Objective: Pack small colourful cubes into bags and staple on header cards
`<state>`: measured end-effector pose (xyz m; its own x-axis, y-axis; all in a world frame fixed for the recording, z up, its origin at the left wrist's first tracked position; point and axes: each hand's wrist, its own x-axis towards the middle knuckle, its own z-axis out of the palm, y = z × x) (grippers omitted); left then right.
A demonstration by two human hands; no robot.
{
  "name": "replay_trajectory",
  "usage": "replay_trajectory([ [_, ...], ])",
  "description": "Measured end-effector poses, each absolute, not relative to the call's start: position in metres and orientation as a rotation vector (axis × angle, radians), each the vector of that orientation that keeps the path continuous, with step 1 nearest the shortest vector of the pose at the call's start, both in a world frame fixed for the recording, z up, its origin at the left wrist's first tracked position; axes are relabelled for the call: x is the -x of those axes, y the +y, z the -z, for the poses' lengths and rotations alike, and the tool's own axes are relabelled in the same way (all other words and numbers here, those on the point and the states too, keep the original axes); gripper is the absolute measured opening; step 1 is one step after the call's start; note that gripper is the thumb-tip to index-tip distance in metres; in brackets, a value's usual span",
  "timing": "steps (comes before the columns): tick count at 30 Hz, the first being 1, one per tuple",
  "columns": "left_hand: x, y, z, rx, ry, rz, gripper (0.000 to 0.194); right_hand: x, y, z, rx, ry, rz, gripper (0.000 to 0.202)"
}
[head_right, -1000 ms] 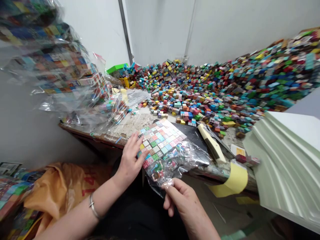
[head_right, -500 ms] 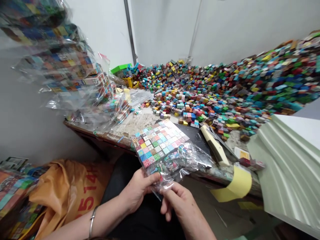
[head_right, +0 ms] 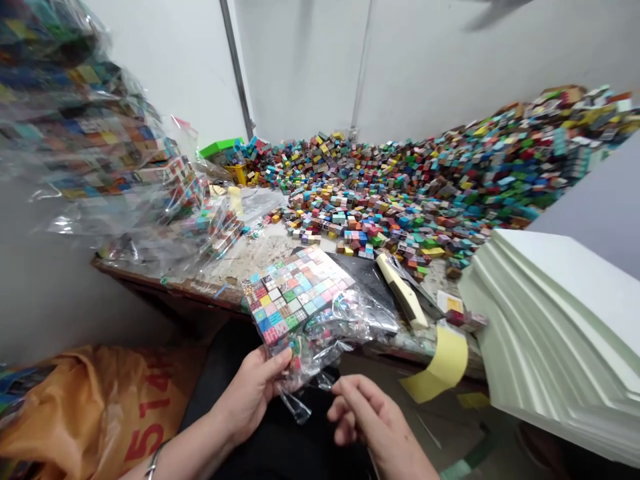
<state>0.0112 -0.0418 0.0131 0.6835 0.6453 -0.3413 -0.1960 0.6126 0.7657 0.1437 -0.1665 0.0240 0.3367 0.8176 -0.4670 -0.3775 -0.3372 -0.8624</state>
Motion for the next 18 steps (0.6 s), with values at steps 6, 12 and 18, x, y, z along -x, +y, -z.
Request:
replay_trajectory([
  [6,-0.010,-0.039,-0.012,-0.763,0.702,-0.500,0.034,-0.169,-0.169,-0.028,1.301,-0.153,-1.093,0.040],
  [12,-0.004,-0.039,-0.012,-0.768,0.734,-0.469,0.031,-0.197,-0.145,-0.035,1.327,-0.204,-1.049,0.035],
  [18,-0.002,-0.040,-0.013,-0.754,0.742,-0.442,0.030,-0.213,-0.118,-0.035,1.543,-0.328,-0.988,0.024],
])
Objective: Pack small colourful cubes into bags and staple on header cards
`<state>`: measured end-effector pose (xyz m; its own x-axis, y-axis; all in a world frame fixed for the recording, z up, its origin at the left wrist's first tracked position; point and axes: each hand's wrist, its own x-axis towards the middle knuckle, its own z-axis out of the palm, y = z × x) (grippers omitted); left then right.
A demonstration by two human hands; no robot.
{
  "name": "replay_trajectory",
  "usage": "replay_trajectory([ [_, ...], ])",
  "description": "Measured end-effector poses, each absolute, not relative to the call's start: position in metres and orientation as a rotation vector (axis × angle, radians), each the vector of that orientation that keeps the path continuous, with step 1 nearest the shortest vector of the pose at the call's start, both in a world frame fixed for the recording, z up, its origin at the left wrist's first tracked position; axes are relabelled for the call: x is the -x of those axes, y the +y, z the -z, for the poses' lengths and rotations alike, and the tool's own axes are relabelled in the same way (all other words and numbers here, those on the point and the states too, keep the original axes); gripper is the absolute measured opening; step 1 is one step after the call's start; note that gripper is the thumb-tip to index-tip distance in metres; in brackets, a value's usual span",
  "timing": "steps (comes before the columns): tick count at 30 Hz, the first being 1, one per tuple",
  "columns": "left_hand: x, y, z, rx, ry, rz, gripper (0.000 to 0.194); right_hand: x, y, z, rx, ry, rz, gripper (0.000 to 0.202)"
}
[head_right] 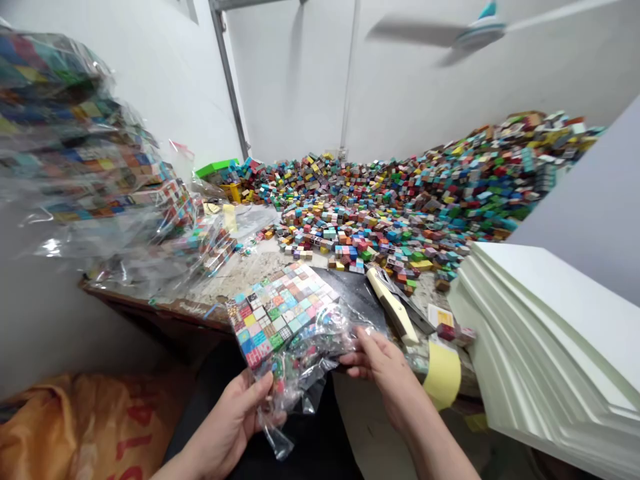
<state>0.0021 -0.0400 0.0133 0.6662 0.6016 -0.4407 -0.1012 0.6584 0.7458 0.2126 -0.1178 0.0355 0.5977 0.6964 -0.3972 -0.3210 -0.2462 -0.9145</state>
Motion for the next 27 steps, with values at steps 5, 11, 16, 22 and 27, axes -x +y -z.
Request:
replay_trajectory([
  [5,-0.010,-0.039,-0.015,-0.747,0.701,-0.428,0.028,-0.229,-0.083,-0.049,1.619,-0.481,-0.915,0.018],
  [11,-0.023,-0.039,-0.021,-0.808,0.658,-0.435,0.036,-0.249,-0.053,-0.050,1.670,-0.570,-0.905,0.015],
  [16,-0.030,-0.040,-0.017,-0.822,0.673,-0.491,0.038,-0.248,-0.051,-0.049,1.629,-0.586,-0.987,0.022],
  [22,-0.016,-0.030,-0.014,-0.852,0.705,-0.561,0.026,-0.241,-0.040,-0.058,1.708,-0.755,-0.908,0.020],
  [27,0.032,-0.017,-0.030,-0.892,0.690,-0.587,0.019,-0.222,-0.039,-0.082,1.798,-1.053,-0.819,0.030],
])
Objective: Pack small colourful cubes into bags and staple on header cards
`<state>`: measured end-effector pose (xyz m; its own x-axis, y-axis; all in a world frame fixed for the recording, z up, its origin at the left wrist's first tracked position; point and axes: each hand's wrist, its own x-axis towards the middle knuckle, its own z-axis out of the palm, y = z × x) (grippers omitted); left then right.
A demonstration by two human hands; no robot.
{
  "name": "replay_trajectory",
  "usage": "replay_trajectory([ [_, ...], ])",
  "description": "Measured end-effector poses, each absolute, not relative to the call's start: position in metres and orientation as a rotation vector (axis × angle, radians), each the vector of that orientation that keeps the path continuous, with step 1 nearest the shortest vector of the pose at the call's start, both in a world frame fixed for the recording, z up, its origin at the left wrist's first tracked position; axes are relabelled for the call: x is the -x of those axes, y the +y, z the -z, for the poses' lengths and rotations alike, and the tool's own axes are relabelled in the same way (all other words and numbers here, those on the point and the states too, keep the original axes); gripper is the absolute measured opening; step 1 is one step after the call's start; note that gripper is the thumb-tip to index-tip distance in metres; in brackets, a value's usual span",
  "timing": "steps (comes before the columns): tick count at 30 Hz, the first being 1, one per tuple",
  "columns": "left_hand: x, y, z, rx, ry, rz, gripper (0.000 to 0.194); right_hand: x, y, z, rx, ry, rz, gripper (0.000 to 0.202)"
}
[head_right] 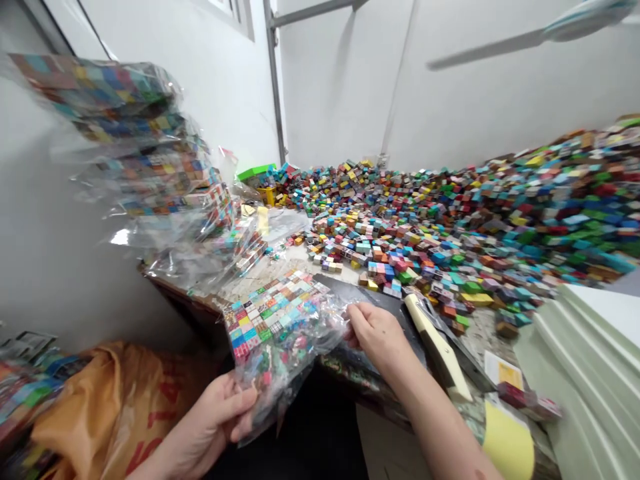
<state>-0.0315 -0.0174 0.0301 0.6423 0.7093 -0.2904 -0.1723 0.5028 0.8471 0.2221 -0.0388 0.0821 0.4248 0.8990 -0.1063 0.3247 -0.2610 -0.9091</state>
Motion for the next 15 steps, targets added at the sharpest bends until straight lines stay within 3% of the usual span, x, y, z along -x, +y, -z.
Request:
replay_trajectory([
  [8,0.112,-0.019,-0.058,-0.907,0.778,-0.801,0.030,-0.155,-0.053,-0.139,1.730,-1.486,-0.688,0.043],
  [15,0.148,-0.038,-0.077,-0.951,0.589,-0.981,0.062,-0.110,-0.081,-0.169,1.564,-1.537,-0.830,0.046],
])
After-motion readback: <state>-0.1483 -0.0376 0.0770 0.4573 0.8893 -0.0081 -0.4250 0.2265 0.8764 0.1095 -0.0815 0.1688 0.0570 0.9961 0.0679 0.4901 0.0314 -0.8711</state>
